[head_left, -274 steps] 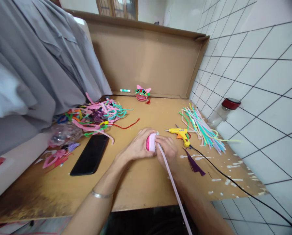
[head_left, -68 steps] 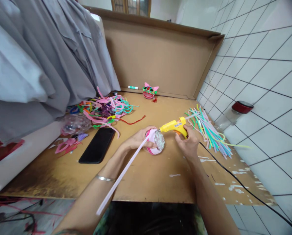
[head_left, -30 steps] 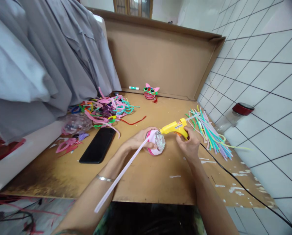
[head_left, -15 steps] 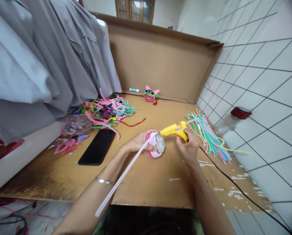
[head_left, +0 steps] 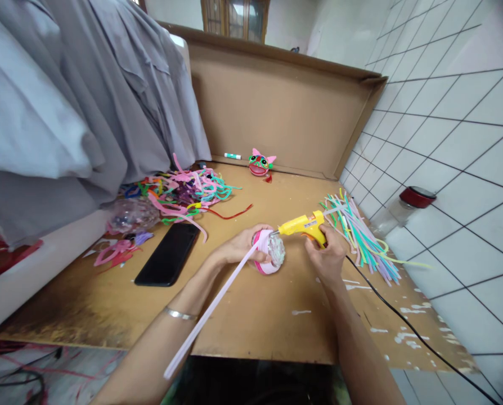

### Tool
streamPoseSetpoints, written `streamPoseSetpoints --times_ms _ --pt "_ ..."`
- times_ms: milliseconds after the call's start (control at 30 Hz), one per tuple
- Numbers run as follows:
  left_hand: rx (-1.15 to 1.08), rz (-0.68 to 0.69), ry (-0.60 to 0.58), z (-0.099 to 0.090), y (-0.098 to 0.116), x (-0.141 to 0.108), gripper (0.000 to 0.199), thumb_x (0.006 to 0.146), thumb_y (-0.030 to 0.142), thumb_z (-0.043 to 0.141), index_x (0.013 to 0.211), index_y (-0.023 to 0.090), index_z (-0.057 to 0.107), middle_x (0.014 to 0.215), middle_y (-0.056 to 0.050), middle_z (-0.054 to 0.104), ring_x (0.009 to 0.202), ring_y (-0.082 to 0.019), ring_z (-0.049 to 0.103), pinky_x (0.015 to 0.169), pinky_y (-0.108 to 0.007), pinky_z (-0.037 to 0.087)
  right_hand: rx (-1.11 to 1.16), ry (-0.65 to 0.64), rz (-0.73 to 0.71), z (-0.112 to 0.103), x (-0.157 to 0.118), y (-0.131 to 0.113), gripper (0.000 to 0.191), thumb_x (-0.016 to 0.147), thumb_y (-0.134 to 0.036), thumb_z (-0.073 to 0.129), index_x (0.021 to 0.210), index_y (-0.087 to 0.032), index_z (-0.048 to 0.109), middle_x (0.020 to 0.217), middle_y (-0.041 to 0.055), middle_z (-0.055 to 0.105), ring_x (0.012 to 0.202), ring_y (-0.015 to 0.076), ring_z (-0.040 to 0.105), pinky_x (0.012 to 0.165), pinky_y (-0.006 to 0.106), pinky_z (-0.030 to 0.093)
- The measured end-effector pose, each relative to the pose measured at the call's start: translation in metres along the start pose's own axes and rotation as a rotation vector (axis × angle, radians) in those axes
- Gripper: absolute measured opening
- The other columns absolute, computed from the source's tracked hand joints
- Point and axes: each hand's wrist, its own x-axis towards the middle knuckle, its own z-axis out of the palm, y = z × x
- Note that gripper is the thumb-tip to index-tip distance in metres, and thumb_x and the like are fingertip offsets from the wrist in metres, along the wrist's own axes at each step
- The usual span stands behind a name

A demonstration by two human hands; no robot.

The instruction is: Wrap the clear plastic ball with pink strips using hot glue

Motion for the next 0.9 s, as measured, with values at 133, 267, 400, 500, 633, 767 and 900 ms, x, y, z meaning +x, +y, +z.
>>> streamPoseSetpoints --times_ms 133,267,400,500,633,767,900 --pt "-0.013 -0.013 -0.008 0.0009 0.0011 0.0002 0.072 0.053 0.03 0.081 0.116 0.015 0.049 0.091 0.0 0.059 0.076 -0.013 0.054 0.071 -0.025 0.046 -0.009 -0.016 -0.005 0.0001 -0.0008 0.0004 0.025 0.076 -0.031 0.058 0.096 -0.018 0.063 0.083 0.0071 0.071 0.068 0.0198 0.064 0.069 0.033 0.053" --pt "0.007 0.0 0.005 0.0013 0.0026 -0.0005 0.072 0.053 0.03 0.081 0.116 0.014 0.051 0.091 0.0 0.059 0.079 -0.014 0.053 0.072 -0.025 0.047 -0.012 -0.022 0.008 0.0006 -0.0015 0.0016 0.027 0.075 -0.033 0.058 0.097 -0.018 0.063 0.083 0.0067 0.071 0.067 0.0197 0.063 0.067 0.033 0.053" --pt "-0.004 0.003 0.004 0.0011 0.0034 -0.0014 0.073 0.053 0.03 0.081 0.117 0.014 0.051 0.092 -0.001 0.059 0.08 -0.014 0.053 0.072 -0.025 0.047 -0.004 -0.032 0.022 0.0004 -0.0008 0.0021 0.026 0.074 -0.034 0.058 0.096 -0.019 0.063 0.081 0.0051 0.07 0.065 0.0187 0.062 0.066 0.032 0.052" --pt "-0.006 0.007 -0.001 0.0005 0.0015 -0.0005 0.071 0.053 0.03 0.082 0.115 0.015 0.051 0.093 -0.001 0.06 0.079 -0.014 0.054 0.072 -0.025 0.047 0.015 -0.05 0.021 -0.0004 -0.0002 0.0019 0.026 0.074 -0.034 0.058 0.095 -0.02 0.063 0.081 0.0043 0.07 0.063 0.0178 0.061 0.064 0.032 0.052" --pt "-0.011 0.004 0.008 -0.0002 -0.0034 0.0023 0.071 0.052 0.029 0.083 0.114 0.015 0.052 0.091 0.0 0.061 0.078 -0.013 0.055 0.072 -0.025 0.048 0.039 -0.046 0.009 -0.0017 0.0007 -0.0001 0.025 0.074 -0.033 0.059 0.095 -0.019 0.063 0.081 0.0043 0.069 0.064 0.0176 0.061 0.065 0.031 0.052" --pt "-0.032 0.008 0.006 -0.0002 -0.0049 0.0021 0.073 0.052 0.029 0.082 0.117 0.013 0.051 0.092 -0.001 0.062 0.078 -0.014 0.057 0.072 -0.025 0.048 0.036 -0.01 0.023 -0.0033 0.0034 -0.0043 0.023 0.075 -0.032 0.057 0.092 -0.018 0.064 0.081 0.0054 0.068 0.067 0.0182 0.061 0.066 0.032 0.052" --pt "0.005 0.017 -0.001 -0.0003 -0.0028 0.0 0.073 0.054 0.03 0.082 0.118 0.014 0.05 0.094 -0.002 0.061 0.079 -0.014 0.056 0.072 -0.025 0.047 -0.003 -0.01 0.01 -0.0049 0.0062 -0.0066 0.02 0.074 -0.032 0.056 0.088 -0.019 0.063 0.075 0.0036 0.067 0.061 0.0175 0.058 0.063 0.032 0.05"
